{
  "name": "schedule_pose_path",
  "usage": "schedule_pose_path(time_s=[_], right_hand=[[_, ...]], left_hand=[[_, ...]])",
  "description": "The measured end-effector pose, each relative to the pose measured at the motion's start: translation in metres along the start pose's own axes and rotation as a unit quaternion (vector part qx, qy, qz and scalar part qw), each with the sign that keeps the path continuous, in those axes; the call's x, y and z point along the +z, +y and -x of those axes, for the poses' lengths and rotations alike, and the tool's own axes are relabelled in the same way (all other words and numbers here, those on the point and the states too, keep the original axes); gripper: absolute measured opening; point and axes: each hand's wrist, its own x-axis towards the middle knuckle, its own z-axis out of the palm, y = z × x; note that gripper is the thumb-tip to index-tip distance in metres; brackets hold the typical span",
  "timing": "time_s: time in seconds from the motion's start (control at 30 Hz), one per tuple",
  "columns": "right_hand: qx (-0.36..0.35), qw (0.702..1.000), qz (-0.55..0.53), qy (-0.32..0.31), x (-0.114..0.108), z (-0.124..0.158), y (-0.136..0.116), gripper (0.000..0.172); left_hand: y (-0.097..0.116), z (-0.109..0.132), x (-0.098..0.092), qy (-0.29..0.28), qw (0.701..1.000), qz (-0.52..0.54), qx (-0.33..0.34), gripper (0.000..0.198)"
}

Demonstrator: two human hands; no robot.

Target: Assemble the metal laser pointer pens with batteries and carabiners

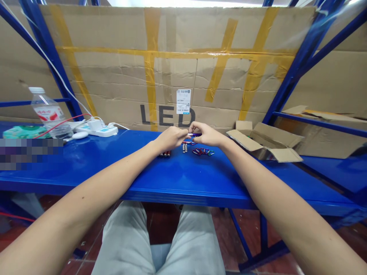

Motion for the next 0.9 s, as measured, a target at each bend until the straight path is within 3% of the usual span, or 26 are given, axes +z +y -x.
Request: schedule_pose_path(time_s=[0.2, 0.37, 0.5, 0.67, 0.9], right_hand=[[-0.104, 0.987, 0.101, 0.066, 0.0003, -0.0023, -0.0015, 0.018], [-0.127, 0.983, 0.113, 0.064, -0.0028, -0.0017, -0.0040, 0.014], [-0.095, 0.989, 0.102, 0.039, -0.0034, -0.0005, -0.0023, 0.008], [-0.012, 0.996, 0.076, -0.043, -0.0037, 0.0012, -0.0065, 0.019], [0.031, 0.996, 0.040, -0.072, -0.0041, 0.0016, -0.0050, 0.027]], left_hand=[[-0.0003, -0.0003, -0.0025, 0.025, 0.998, 0.043, -0.034, 0.026], [-0.0010, -0.0011, -0.0026, 0.019, 0.998, 0.035, -0.039, 0.024], [-0.0029, -0.0019, -0.0027, 0.001, 1.000, 0.013, -0.024, 0.023], [-0.0009, -0.0027, -0.0050, -0.019, 1.000, -0.019, 0.008, 0.020], [0.0007, -0.0044, -0.0018, -0.037, 0.997, -0.061, 0.026, 0.022]])
